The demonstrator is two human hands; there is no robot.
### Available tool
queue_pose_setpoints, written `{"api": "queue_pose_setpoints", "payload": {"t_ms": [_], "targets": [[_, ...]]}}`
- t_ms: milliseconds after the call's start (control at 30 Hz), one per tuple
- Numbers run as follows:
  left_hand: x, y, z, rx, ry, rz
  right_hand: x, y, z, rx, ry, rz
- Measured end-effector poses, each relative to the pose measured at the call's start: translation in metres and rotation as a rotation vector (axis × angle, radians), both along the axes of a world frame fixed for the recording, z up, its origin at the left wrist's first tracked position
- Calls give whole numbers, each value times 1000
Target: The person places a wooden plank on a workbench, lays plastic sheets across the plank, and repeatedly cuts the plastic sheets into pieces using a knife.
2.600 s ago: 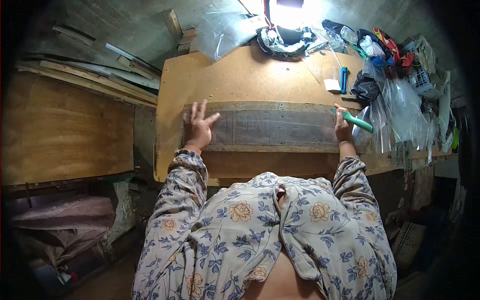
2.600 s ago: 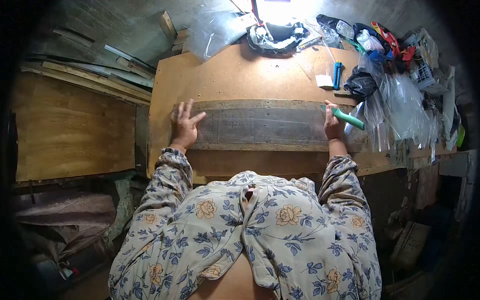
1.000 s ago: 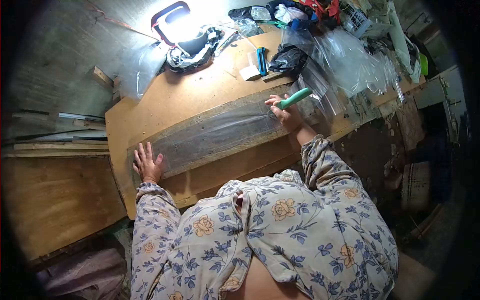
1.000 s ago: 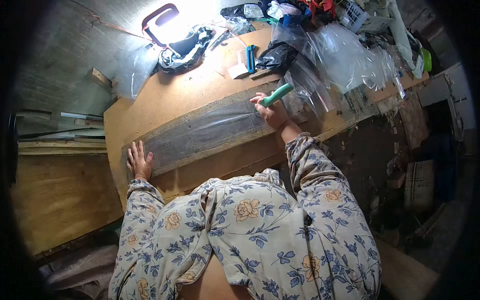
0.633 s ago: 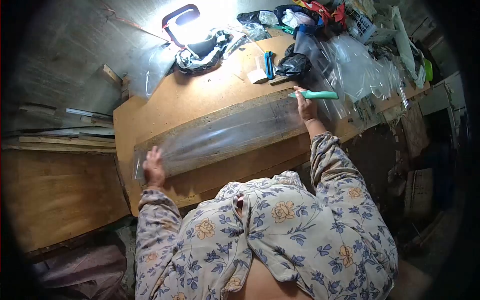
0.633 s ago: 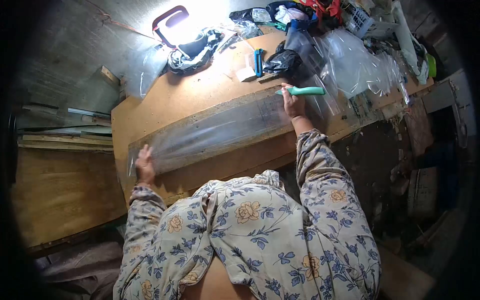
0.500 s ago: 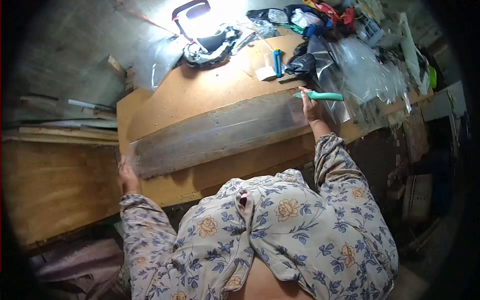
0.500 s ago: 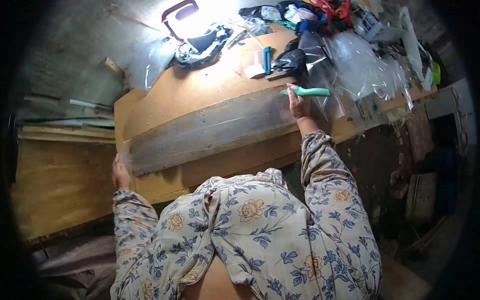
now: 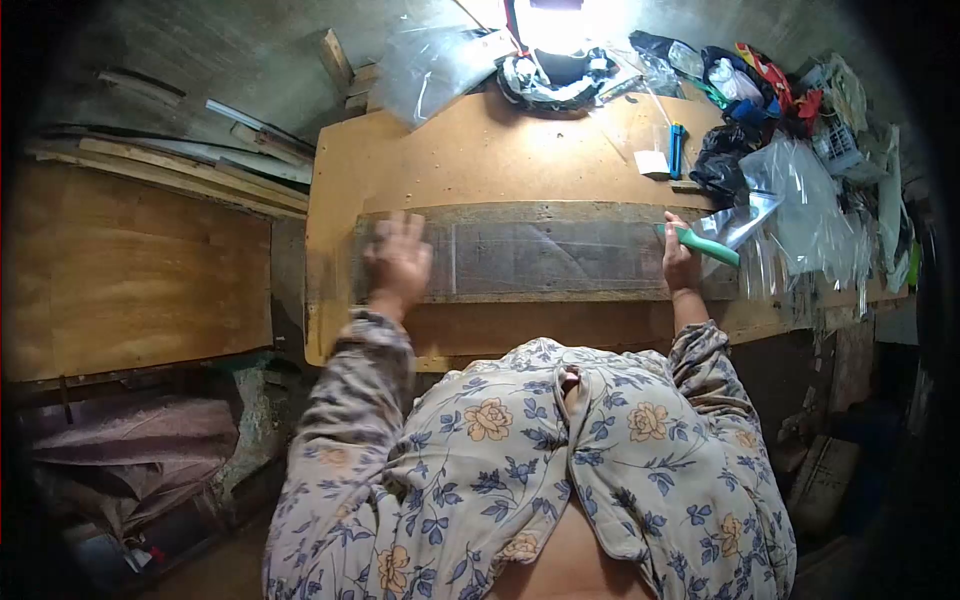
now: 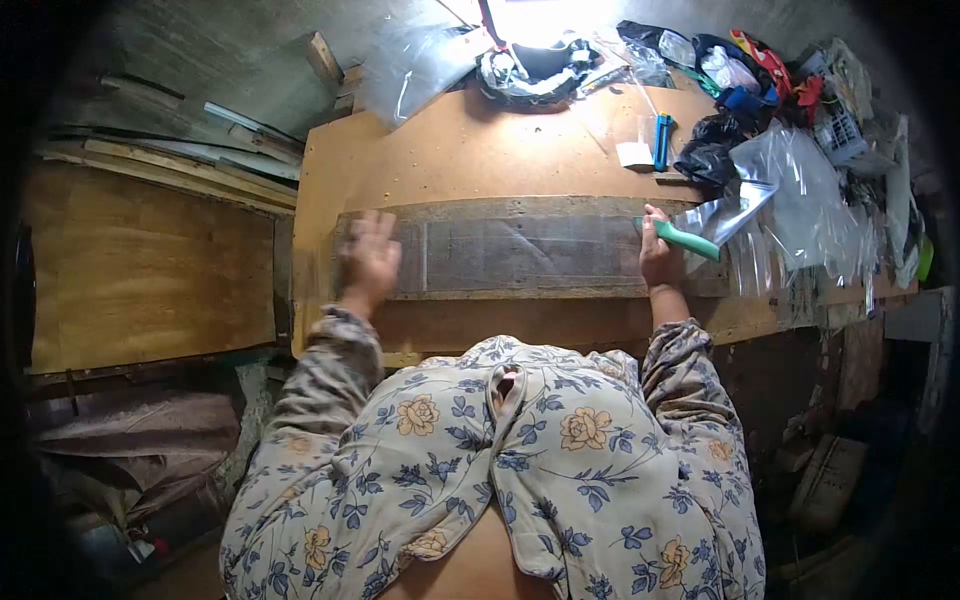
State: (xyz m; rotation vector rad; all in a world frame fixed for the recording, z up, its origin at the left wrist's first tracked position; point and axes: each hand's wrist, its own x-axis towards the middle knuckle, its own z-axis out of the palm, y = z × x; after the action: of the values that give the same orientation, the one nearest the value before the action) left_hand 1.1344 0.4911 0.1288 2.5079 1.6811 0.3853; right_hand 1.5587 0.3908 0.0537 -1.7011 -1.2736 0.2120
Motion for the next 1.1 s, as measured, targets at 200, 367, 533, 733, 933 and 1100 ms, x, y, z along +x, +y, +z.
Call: {"api": "queue_pose_setpoints", "payload": {"t_ms": [200,367,533,733,933,1100], "targets": [[19,-6,-35,-99,196,108,-5,1,3,40,18,11],[-4,-1,-30,-114,217,144,-23,7,6,56,67,22],[-12,3,-26,-133,215,151,-22,10,-4,73,25,59],[-14,6,-28,-139,227,150,-23,11,-5,72,66,36],[-16,11,-27,-139,229,145,-22,10,-3,40,8,43],[-15,12,-26,-161,237,151,-24,11,-2,31,0,18]]}}
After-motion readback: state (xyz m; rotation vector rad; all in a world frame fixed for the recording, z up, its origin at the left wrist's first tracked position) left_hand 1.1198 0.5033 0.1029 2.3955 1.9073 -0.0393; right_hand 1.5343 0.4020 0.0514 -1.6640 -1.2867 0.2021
